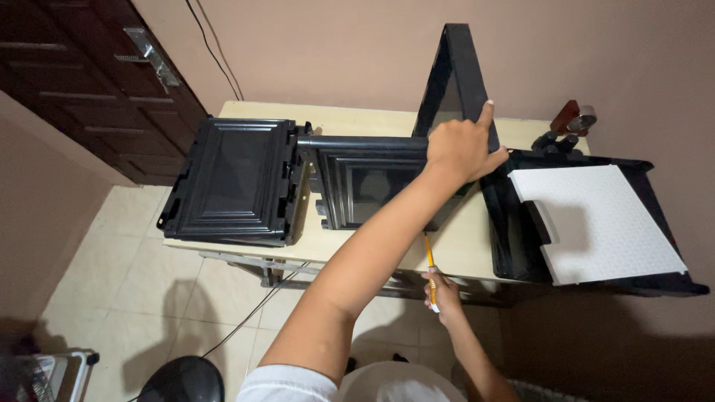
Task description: The person assembles black plastic frame components on a table. Using a yellow-handled screwdriver, they align and fasten parts together, then attach small black plastic feet to the bottom of the assembled frame.
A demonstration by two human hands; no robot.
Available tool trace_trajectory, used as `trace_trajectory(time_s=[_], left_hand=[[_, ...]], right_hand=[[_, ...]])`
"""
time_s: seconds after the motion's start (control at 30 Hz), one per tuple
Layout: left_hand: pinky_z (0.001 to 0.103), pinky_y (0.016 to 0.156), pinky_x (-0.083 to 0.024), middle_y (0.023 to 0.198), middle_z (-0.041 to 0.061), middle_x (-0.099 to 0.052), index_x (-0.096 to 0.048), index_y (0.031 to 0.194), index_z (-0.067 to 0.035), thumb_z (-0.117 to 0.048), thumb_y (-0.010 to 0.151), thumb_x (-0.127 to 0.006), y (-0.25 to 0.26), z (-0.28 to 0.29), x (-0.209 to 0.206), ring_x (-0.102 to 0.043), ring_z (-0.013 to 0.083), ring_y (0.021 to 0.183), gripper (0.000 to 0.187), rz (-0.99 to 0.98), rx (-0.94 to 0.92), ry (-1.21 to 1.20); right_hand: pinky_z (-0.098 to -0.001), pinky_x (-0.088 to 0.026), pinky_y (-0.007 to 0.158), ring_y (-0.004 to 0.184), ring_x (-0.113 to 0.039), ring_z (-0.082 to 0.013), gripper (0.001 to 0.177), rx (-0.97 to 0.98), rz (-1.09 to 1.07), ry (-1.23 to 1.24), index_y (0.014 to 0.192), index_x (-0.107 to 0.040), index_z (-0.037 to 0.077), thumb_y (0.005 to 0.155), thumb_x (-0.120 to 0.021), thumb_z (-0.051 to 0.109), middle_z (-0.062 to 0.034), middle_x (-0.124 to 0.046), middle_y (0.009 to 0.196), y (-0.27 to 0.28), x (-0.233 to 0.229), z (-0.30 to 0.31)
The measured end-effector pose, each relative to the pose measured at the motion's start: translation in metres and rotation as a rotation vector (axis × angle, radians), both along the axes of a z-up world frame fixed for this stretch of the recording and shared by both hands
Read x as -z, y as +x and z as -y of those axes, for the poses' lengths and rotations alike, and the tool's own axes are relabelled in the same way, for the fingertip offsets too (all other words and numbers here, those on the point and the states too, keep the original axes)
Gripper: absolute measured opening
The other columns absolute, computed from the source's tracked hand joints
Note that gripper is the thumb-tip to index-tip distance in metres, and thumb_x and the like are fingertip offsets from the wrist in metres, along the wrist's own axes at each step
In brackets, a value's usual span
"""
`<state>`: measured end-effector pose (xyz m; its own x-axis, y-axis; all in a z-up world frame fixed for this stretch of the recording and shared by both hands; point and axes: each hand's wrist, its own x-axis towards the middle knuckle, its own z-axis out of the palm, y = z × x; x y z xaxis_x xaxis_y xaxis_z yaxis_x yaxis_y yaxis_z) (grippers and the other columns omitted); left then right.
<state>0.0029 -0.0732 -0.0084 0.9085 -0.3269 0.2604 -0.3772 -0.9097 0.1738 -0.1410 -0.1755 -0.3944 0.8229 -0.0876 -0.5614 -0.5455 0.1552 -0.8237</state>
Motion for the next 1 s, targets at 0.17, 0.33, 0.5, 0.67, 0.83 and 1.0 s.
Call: trace_trajectory(time_s=[0.17,0.33,0.5,0.67,0.83,1.0], left_hand=[[0.042,0.068,-0.06,0.076,0.011,-0.074,-0.041,0.154,-0.01,-0.071,0.079,-0.064,0.003,0.0,0.007,-0.074,0.0287,0.072,0.099,0.09,0.027,-0.028],[0.043,0.069,-0.06,0.077,0.012,-0.075,-0.038,0.156,-0.011,-0.068,0.08,-0.064,0.004,-0.006,0.004,-0.074,0.0302,0.074,0.097,0.03,0.03,-0.031],[0.042,0.066,-0.06,0.075,0.012,-0.074,-0.035,0.156,-0.009,-0.07,0.082,-0.062,0.004,-0.004,-0.002,-0.074,0.0296,0.071,0.1,-0.005,0.025,0.012],[0.04,0.063,-0.06,0.071,0.01,-0.073,-0.036,0.156,-0.01,-0.071,0.081,-0.062,0.005,-0.005,0.0,-0.073,0.0272,0.067,0.1,0.007,0.026,0.019],[0.04,0.062,-0.061,0.073,0.011,-0.073,-0.036,0.157,-0.01,-0.069,0.083,-0.061,0.02,-0.006,0.006,-0.074,0.0266,0.068,0.098,-0.032,0.027,0.016],[0.041,0.068,-0.06,0.076,0.011,-0.073,-0.039,0.154,-0.011,-0.074,0.081,-0.063,0.02,-0.011,-0.001,-0.074,0.0286,0.074,0.1,0.118,0.061,-0.008]], right_hand=[[-0.0299,-0.039,0.039,0.044,-0.047,-0.0121,0.043,0.052,-0.044,0.087,0.11,-0.071,0.004,0.096,-0.063,0.044,-0.0034,-0.051,0.062,0.005,0.007,-0.004],[-0.0318,-0.038,0.038,0.04,-0.045,-0.0153,0.041,0.051,0.001,0.037,0.102,-0.07,0.003,0.096,-0.061,0.042,-0.0042,-0.051,0.061,0.007,0.012,-0.009],[-0.0364,-0.042,0.046,0.045,-0.054,-0.0209,0.047,0.026,0.024,-0.382,0.097,-0.073,0.003,0.1,-0.059,0.048,-0.0138,-0.061,0.066,0.009,0.008,-0.025],[-0.0508,-0.054,0.06,0.065,-0.067,-0.0359,0.039,-0.009,0.327,-1.188,0.095,-0.077,0.013,0.09,-0.065,0.049,-0.0184,-0.074,0.077,0.014,0.005,-0.026],[-0.0403,-0.053,0.05,0.055,-0.063,-0.0264,0.043,0.002,0.162,-0.704,0.093,-0.074,0.004,0.095,-0.067,0.046,-0.0145,-0.066,0.069,0.014,0.002,-0.006],[-0.0292,-0.048,0.043,0.05,-0.056,-0.0134,0.029,0.096,0.259,-0.411,0.091,-0.071,0.006,0.091,-0.074,0.035,-0.0049,-0.061,0.066,-0.003,-0.016,0.0]])
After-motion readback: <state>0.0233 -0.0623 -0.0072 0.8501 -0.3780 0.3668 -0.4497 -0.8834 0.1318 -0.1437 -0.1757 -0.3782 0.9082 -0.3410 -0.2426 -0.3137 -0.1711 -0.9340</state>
